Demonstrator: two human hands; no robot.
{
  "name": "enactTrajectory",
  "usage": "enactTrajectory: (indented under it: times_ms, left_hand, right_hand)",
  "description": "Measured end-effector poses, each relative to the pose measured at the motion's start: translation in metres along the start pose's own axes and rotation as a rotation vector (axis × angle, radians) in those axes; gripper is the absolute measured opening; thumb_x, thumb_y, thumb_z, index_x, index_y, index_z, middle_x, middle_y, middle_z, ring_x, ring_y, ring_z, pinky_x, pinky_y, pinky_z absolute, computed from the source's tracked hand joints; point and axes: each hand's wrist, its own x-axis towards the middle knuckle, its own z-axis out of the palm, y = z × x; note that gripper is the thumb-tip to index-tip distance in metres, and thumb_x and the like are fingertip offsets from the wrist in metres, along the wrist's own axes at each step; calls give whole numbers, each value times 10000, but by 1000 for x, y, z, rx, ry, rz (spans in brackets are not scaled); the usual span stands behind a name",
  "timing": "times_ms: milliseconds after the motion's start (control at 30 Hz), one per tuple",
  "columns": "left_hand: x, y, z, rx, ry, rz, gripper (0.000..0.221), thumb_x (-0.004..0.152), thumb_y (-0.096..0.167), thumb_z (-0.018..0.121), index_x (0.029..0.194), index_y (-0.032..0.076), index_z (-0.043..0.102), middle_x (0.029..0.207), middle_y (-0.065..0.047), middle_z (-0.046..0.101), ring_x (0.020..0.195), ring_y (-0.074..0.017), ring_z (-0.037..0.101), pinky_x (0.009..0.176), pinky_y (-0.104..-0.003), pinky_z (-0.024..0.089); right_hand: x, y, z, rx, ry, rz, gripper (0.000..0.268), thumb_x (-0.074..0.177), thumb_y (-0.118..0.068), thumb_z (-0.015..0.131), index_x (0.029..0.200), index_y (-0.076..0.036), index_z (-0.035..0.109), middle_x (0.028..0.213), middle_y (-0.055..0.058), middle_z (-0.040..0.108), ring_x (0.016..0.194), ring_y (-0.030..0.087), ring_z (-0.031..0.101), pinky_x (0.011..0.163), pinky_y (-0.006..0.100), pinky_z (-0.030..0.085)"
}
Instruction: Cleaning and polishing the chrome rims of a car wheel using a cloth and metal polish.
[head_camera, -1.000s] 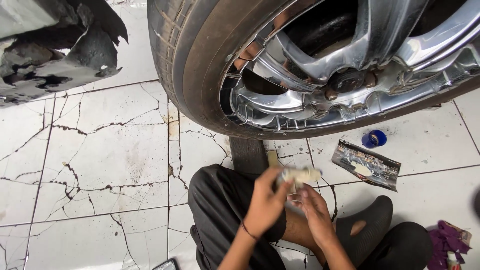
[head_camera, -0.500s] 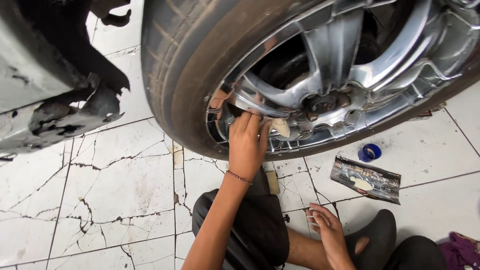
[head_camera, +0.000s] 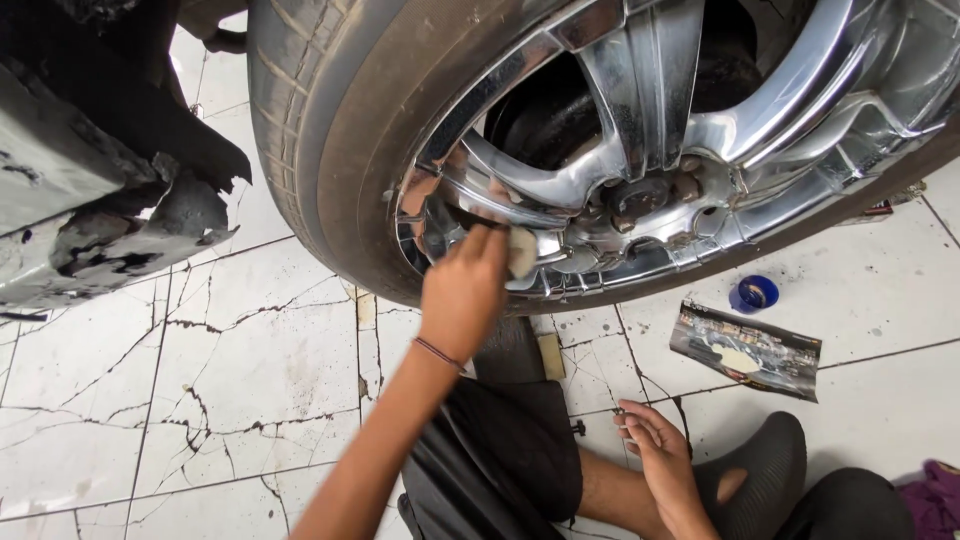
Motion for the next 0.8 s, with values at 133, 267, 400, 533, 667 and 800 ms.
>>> enactTrajectory:
  times_ms: [133, 267, 400, 533, 667, 800]
  left_hand:
    - [0, -28, -1, 221, -209, 90, 267, 879, 13, 618, 1144, 2, 645, 1096, -157, 672, 849, -296, 744, 659, -381, 600]
    - [9, -20, 14, 235, -219, -19, 298, 877, 33, 615, 1169, -24, 613, 1091, -218, 652, 838, -347, 732, 693, -394, 600]
    - [10, 27, 13, -111, 139, -33, 361, 927, 110, 644, 1236, -66, 582, 1119, -267, 637, 863, -443, 682, 727, -455, 572]
    - [3, 44, 15, -223, 325, -107, 280, 944, 105, 625, 1152, -79, 600, 1053, -257, 639, 908, -437, 658, 831, -502, 541]
    - [-45, 83, 75, -256, 18, -128, 151, 886, 55, 654, 1003, -38, 633, 900, -225, 674, 790, -379, 687, 675, -467, 551]
    - [-127, 136, 115, -572, -175, -78, 118, 826, 48, 687, 935, 2, 693, 923, -199, 699, 859, -369, 695, 762, -449, 553]
  right_hand:
    - [2, 6, -3, 0, -22, -47, 326, 1006, -204, 567, 1277, -98, 715, 1116, 55, 765, 978, 140, 649, 886, 313, 502]
    - [-3, 6, -1, -76, -23, -8, 333, 1017, -220, 551, 1283, -118, 722, 1115, 50, 778, 999, 136, 651, 894, 313, 497]
    - [2, 16, 1, -89, -20, -46, 324, 1008, -219, 571, 1278, -109, 713, 1097, 51, 782, 1002, 141, 673, 898, 307, 511]
    - [9, 31, 2, -54, -107, -204, 326, 986, -188, 599, 1265, -58, 706, 1056, 60, 774, 991, 138, 674, 898, 301, 521]
    - [11, 43, 1, -119, -62, -172, 325, 983, -178, 596, 1254, -46, 717, 1041, 68, 775, 974, 141, 676, 898, 299, 523]
    - [54, 23, -10, 44, -64, -202, 362, 1010, -199, 562, 1324, -37, 635, 1156, 106, 725, 999, 194, 637, 894, 354, 491]
